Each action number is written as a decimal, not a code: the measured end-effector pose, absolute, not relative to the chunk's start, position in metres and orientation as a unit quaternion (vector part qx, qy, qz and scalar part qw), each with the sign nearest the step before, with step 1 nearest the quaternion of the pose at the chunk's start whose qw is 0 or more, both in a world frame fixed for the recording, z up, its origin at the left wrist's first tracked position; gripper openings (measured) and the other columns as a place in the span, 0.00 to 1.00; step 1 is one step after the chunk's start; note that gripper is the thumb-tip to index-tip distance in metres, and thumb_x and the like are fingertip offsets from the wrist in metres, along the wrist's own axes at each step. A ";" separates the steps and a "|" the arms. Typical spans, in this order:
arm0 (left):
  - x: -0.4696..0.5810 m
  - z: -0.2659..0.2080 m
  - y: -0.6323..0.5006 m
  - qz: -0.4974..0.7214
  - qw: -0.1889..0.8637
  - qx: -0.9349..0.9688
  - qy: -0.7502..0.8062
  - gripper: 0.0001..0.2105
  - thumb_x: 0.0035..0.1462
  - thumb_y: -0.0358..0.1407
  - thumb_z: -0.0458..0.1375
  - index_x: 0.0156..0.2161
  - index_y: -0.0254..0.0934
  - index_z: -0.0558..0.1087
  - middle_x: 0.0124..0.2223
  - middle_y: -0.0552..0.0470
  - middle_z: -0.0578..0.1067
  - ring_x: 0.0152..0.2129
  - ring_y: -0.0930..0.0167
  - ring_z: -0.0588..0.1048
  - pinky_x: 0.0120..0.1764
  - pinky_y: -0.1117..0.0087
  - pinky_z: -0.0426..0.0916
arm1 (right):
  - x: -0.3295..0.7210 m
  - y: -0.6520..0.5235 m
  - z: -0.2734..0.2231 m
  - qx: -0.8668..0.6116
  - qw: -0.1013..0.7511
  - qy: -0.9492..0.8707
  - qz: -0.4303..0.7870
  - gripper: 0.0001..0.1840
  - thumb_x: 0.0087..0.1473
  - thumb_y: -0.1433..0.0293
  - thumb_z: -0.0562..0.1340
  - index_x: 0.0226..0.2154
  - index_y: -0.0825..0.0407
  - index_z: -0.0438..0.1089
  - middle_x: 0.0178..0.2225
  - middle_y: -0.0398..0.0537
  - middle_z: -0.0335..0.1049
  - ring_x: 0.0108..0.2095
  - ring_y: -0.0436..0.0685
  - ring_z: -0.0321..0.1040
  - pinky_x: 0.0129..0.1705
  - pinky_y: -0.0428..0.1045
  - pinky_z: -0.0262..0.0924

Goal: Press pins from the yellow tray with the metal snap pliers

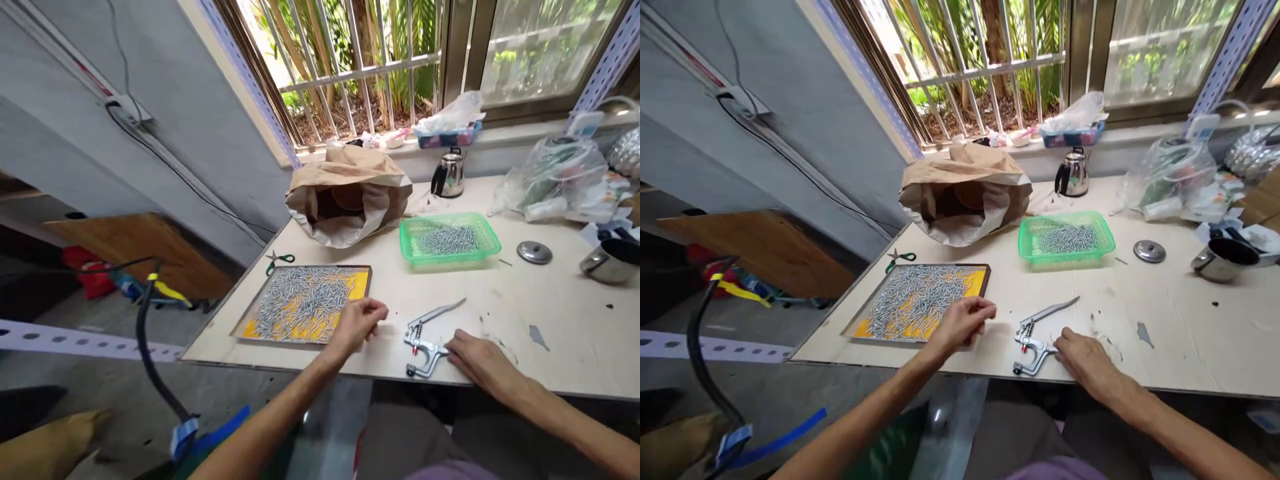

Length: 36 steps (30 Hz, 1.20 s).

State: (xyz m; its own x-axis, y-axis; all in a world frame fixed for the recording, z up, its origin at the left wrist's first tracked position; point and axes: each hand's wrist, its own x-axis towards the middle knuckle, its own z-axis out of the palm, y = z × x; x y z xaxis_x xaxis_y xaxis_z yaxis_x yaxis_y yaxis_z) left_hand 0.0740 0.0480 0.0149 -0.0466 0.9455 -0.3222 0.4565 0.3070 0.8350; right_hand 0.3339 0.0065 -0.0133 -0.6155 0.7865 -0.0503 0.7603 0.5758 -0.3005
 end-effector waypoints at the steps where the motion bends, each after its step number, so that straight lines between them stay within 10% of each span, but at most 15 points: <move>1: 0.083 0.012 0.035 0.271 0.495 0.499 0.658 0.10 0.49 0.39 0.58 0.32 0.31 0.74 0.19 0.57 0.69 0.13 0.78 0.65 0.16 0.79 0.56 | 0.334 0.006 -0.017 -0.431 0.053 -0.891 0.132 0.10 0.59 0.75 0.51 0.31 0.51 0.66 0.30 0.45 0.65 0.27 0.52 0.65 0.28 0.47 0.54; 15: 0.122 -0.020 -0.017 0.240 0.534 0.450 0.674 0.10 0.47 0.38 0.62 0.28 0.31 0.73 0.15 0.60 0.66 0.12 0.78 0.64 0.15 0.78 0.57 | 0.336 -0.011 -0.021 -0.371 0.128 -0.919 -0.031 0.16 0.46 0.88 0.50 0.27 0.50 0.59 0.25 0.43 0.61 0.23 0.52 0.58 0.27 0.48 0.47; 31: 0.122 -0.013 0.003 0.080 0.588 0.454 0.664 0.08 0.51 0.33 0.57 0.24 0.31 0.71 0.12 0.59 0.68 0.09 0.78 0.66 0.16 0.80 0.58 | 0.343 0.015 -0.015 -0.386 0.049 -0.917 0.089 0.05 0.56 0.68 0.58 0.36 0.50 0.67 0.39 0.51 0.68 0.37 0.57 0.64 0.35 0.50 0.57; 36: 0.123 -0.012 0.004 0.075 0.603 0.432 0.667 0.09 0.51 0.31 0.57 0.22 0.32 0.68 0.11 0.59 0.66 0.08 0.78 0.64 0.15 0.79 0.59 | 0.354 0.045 -0.014 -0.406 0.019 -0.909 0.098 0.48 0.39 0.50 0.68 0.58 0.56 0.57 0.60 0.67 0.53 0.60 0.76 0.46 0.53 0.68 0.51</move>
State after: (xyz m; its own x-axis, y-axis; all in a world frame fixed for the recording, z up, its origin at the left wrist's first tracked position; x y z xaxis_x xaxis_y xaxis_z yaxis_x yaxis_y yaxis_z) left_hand 0.1230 0.0039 -0.0122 0.1002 0.6663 -0.7389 0.4853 0.6156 0.6209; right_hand 0.3539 0.0445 -0.0140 -0.6702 0.7408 -0.0444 0.7333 0.6519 -0.1929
